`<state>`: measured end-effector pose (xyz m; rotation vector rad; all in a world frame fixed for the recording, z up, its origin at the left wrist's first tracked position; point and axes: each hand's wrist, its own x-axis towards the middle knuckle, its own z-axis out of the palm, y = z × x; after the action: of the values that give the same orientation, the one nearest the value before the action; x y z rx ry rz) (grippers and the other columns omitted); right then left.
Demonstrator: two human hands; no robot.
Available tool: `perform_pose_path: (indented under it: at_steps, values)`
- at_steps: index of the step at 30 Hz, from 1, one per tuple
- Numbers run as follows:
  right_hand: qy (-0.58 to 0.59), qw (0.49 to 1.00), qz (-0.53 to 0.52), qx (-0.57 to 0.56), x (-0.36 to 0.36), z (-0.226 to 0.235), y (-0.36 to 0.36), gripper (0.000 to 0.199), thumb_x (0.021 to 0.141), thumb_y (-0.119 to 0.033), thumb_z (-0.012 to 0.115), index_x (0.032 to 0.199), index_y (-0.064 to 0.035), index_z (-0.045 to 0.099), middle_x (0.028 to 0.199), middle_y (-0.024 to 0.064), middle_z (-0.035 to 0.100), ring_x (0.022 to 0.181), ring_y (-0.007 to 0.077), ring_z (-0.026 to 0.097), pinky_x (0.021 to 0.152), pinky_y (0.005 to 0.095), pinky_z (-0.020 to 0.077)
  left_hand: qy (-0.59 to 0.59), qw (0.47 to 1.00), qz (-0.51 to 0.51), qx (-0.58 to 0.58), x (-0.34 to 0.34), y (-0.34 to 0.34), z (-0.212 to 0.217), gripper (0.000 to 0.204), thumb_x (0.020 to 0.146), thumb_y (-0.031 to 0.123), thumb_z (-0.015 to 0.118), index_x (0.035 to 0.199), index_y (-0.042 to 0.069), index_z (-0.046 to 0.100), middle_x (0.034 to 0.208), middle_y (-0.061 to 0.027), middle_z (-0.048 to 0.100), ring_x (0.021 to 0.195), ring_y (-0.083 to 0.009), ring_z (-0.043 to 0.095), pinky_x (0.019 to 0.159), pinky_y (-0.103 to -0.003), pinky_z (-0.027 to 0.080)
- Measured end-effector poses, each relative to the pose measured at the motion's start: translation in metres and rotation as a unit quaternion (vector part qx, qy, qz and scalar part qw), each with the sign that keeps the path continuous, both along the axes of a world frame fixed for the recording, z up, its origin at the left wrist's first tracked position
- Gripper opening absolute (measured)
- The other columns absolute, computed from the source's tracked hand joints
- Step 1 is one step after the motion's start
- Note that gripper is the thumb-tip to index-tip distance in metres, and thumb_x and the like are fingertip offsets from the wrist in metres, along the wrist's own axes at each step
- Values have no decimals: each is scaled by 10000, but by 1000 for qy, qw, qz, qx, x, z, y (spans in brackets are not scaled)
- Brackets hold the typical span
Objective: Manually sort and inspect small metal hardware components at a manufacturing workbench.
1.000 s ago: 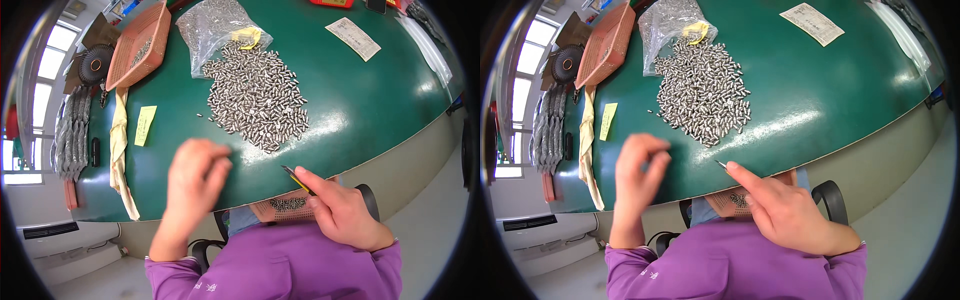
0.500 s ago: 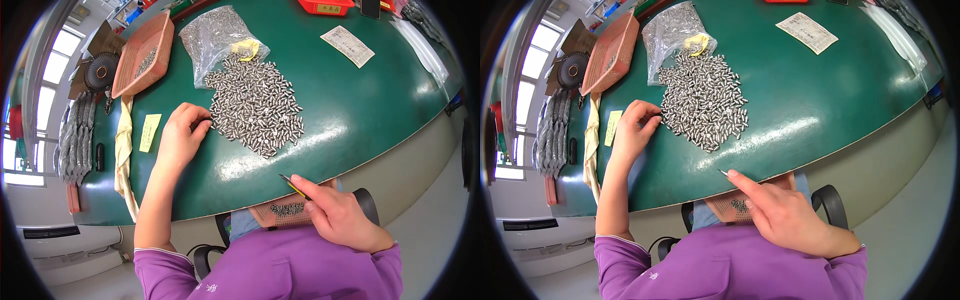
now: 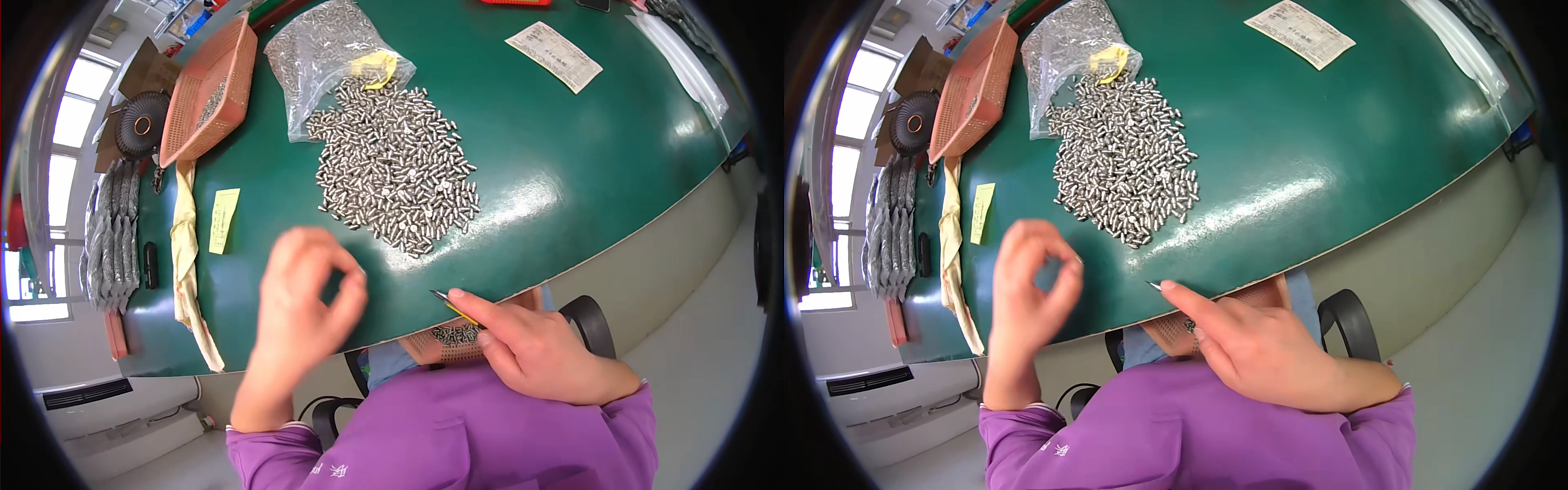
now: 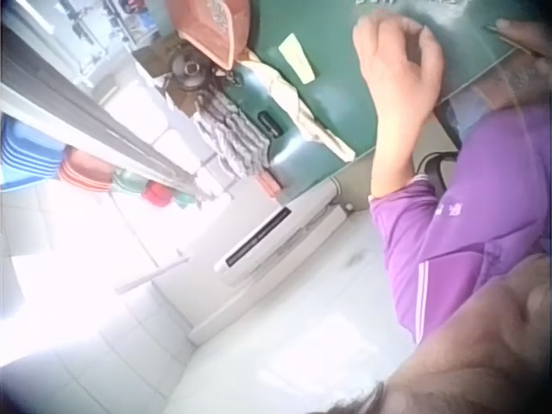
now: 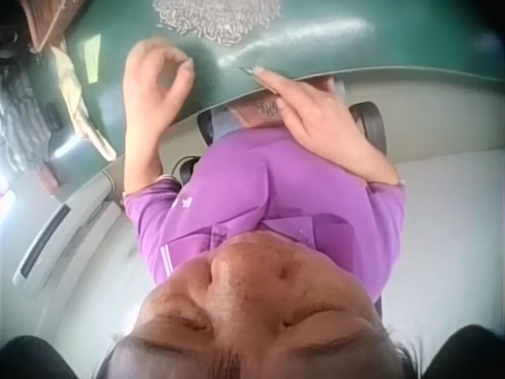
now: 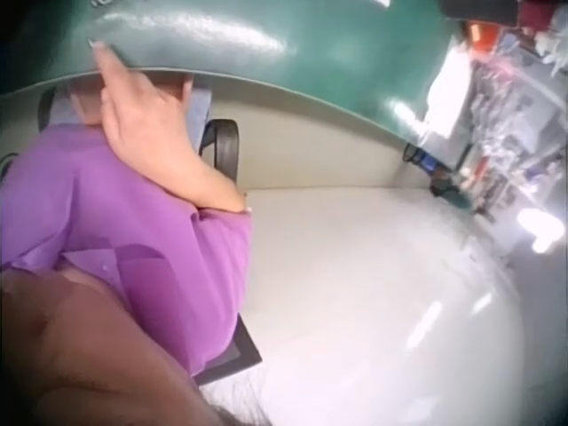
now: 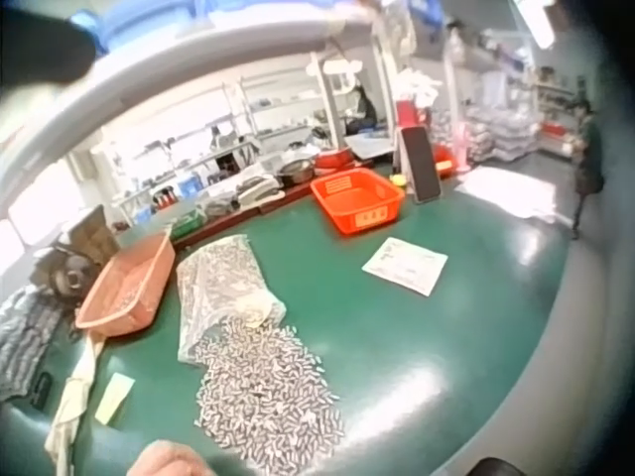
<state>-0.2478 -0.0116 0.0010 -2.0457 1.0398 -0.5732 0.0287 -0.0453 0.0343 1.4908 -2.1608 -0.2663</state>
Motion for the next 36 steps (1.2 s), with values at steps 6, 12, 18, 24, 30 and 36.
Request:
perform_pose_path:
  at_steps: [6,12,18,24,30,36]
  values:
    - [1,997,7,-72,10,0,1,639,833,9,650,1453,-118,562,861,78,651,694,239,652,609,366,549,41,998,29,30,-36,34,-23,198,719,-46,760,851,33,635,971,-117,590,909,-291,595,774,-384,495]
    - [36,987,5,-157,18,-6,5,509,892,-178,729,1377,-69,622,786,22,557,561,123,562,468,291,468,54,997,22,44,-38,36,-23,196,724,-71,756,841,32,637,937,-111,596,867,-284,594,752,-380,489]
    - [13,988,0,-156,20,-11,5,500,898,-175,730,1374,-68,623,851,39,596,571,135,578,494,300,486,50,997,36,51,-40,39,-21,191,737,-67,759,842,28,631,932,-117,595,859,-291,591,746,-383,485]
    - [8,989,10,-150,18,-10,5,522,876,-114,718,1386,-66,617,844,33,588,567,128,570,528,299,478,50,997,33,49,-41,39,-20,189,746,-68,751,845,27,622,923,-121,594,852,-303,588,741,-390,484]
    - [15,992,18,-122,17,-6,5,559,866,-90,711,1414,-66,605,714,7,492,533,129,519,550,300,469,58,997,28,32,-42,36,-22,171,748,-23,750,817,49,612,907,-103,587,815,-316,574,704,-409,477]
    - [31,994,-6,-104,18,-4,8,519,883,-126,719,1393,-100,628,668,-14,453,499,138,477,788,364,484,54,997,35,33,-43,37,-22,173,746,-25,753,828,48,618,916,-100,588,807,-308,564,694,-407,474]
